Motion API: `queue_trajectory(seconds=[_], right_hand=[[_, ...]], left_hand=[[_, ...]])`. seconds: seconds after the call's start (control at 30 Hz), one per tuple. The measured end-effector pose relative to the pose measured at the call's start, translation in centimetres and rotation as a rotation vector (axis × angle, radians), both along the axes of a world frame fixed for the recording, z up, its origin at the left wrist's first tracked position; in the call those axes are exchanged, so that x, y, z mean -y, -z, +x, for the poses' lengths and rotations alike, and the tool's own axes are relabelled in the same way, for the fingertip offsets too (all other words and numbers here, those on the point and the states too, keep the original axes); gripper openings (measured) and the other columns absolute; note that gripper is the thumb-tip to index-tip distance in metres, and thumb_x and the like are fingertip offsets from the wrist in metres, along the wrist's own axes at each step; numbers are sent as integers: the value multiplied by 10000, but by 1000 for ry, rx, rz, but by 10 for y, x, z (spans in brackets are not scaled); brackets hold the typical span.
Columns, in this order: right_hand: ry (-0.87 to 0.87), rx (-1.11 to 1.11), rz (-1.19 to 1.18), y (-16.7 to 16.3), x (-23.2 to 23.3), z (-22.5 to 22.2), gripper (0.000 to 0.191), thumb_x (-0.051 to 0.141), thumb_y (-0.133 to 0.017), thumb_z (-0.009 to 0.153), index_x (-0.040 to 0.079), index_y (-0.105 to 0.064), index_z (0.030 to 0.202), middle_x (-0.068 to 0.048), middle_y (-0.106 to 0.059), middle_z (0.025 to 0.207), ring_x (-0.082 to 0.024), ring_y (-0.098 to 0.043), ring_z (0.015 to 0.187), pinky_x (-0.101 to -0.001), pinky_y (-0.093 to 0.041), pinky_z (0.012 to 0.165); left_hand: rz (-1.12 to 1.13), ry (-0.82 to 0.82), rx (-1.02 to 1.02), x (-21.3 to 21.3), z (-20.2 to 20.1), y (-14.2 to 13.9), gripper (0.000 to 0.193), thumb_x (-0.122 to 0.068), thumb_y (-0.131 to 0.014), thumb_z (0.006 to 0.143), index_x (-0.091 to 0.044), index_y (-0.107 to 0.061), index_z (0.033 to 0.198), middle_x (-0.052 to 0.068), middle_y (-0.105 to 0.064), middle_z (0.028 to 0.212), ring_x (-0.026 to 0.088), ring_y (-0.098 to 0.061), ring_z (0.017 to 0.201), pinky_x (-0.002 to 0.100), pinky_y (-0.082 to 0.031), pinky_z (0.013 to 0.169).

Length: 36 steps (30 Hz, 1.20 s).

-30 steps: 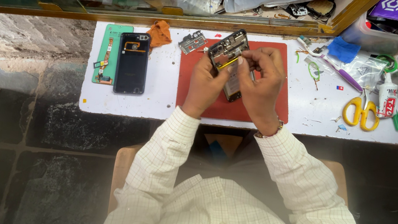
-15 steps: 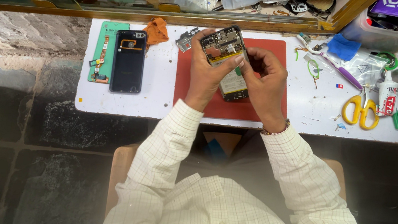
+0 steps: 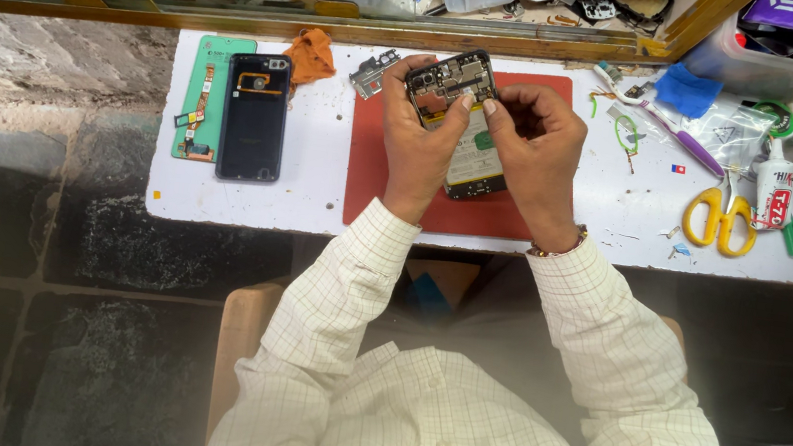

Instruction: The person repairs a smartphone at a workbench. They lift the phone's internal assembly, manipulate the battery and small components by hand, unscrew and re-tighten screws with a screwdriver, wipe parts with a blue cloth, brush the internals with a toothbrush, and press the display assembly back onto the frame.

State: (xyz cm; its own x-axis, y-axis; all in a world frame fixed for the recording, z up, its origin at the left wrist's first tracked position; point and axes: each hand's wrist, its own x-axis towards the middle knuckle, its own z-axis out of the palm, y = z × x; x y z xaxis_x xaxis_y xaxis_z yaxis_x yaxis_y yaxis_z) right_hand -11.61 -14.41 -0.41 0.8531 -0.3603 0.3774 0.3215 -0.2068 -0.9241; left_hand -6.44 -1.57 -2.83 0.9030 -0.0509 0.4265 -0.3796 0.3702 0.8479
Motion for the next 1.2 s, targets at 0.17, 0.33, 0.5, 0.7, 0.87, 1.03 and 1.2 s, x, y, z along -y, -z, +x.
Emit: queue_trajectory(seconds=[0.17, 0.33, 0.5, 0.7, 0.87, 1.03, 1.2], right_hand=[[8, 34, -9, 2, 6, -2, 107, 35, -758, 989, -34, -717, 1059, -34, -740, 939, -56, -672, 824, -205, -560, 757], [6, 79, 33, 5, 7, -6, 103, 31, -746, 1005, -32, -706, 1076, -33, -735, 975, -59, -667, 871, -214, -556, 808], [-16, 77, 65, 6, 6, -6, 108, 49, -743, 1012, -22, -699, 1080, -25, -731, 983, -61, -665, 888, -214, -556, 825], [-28, 76, 153, 9, 9, -5, 141, 109, -720, 1041, -23, -714, 1092, -27, -723, 962, -63, -642, 856, -206, -530, 785], [-26, 102, 171, 12, 7, -3, 146, 110, -749, 1022, -16, -711, 1086, -35, -730, 980, -74, -660, 875, -216, -552, 806], [-3, 92, 179, 12, 5, -3, 149, 105, -759, 1016, -19, -717, 1088, -37, -732, 984, -71, -659, 868, -215, -551, 798], [12, 78, 147, 9, 4, -4, 157, 106, -752, 1023, -26, -719, 1102, -38, -731, 984, -67, -653, 864, -209, -547, 791]], left_hand=[[78, -98, 65, 3, -19, -8, 517, -4, -726, 971, -43, -432, 1394, 81, -520, 1299, 159, -611, 1175, 316, -555, 1033], [102, -94, 18, 8, -32, -14, 491, -60, -715, 1000, -40, -429, 1399, 77, -558, 1267, 151, -645, 1135, 317, -581, 992], [125, -132, 29, 11, -32, -13, 474, -62, -708, 1006, -38, -431, 1390, 91, -565, 1267, 160, -647, 1133, 327, -591, 973], [101, -97, 10, 13, -32, -11, 470, -68, -696, 1019, -46, -421, 1400, 88, -573, 1262, 165, -652, 1148, 329, -596, 985], [138, -105, 48, 13, -31, -12, 460, -69, -690, 1019, -47, -421, 1392, 80, -523, 1288, 170, -646, 1166, 334, -612, 991], [140, -123, 48, 14, -30, -12, 463, -60, -700, 1004, -45, -434, 1383, 84, -529, 1280, 172, -640, 1153, 338, -603, 982], [152, -124, 54, 13, -28, -11, 463, -62, -704, 1001, -49, -441, 1382, 83, -548, 1282, 172, -642, 1149, 341, -591, 986]])
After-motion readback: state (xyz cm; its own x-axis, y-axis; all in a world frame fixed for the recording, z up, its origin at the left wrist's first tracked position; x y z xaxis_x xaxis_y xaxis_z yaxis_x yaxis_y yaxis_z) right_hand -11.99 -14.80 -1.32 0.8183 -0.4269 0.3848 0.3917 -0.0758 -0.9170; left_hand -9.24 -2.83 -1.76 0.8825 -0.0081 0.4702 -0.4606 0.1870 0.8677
